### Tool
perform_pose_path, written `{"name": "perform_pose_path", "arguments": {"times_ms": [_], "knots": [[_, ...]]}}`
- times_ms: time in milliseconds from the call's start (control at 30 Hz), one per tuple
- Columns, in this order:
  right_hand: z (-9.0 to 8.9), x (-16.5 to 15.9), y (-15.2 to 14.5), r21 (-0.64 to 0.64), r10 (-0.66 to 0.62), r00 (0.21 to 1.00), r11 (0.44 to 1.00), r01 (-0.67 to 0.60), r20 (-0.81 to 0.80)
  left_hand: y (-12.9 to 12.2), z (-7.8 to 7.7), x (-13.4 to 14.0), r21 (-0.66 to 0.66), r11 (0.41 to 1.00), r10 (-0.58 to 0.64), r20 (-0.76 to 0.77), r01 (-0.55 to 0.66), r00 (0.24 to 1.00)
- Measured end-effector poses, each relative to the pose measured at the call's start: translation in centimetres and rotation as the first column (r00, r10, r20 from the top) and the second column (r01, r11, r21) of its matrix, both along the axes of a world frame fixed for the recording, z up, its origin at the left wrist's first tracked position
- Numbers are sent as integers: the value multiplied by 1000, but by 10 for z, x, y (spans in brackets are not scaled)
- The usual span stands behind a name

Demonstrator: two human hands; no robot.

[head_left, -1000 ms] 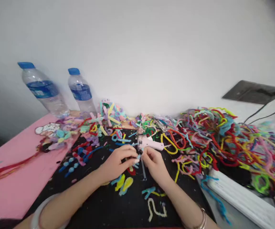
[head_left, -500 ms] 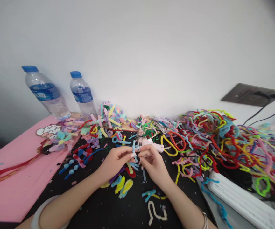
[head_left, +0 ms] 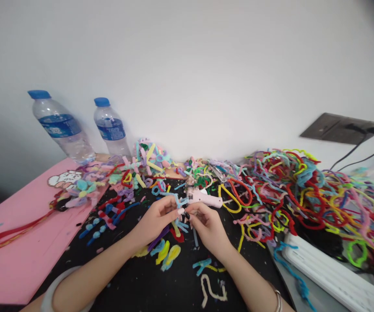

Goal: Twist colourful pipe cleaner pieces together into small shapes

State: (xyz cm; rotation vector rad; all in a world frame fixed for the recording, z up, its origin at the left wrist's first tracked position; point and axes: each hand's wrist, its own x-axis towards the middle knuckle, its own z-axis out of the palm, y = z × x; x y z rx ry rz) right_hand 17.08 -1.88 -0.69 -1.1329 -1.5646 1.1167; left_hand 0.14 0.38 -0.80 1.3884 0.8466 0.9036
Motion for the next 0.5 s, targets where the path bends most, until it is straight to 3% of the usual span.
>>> {"name": "perform_pose_path", "arguments": {"times_ms": [267, 500], "knots": [[-7, -3, -1, 0, -1, 995, 1000, 1, 104, -2, 0, 2, -43, 999, -6, 59, 9, 998], [-2, -2, -1, 58, 1, 987, 998, -10, 158, -5, 4, 3, -116, 992, -37, 158, 56, 987]]}}
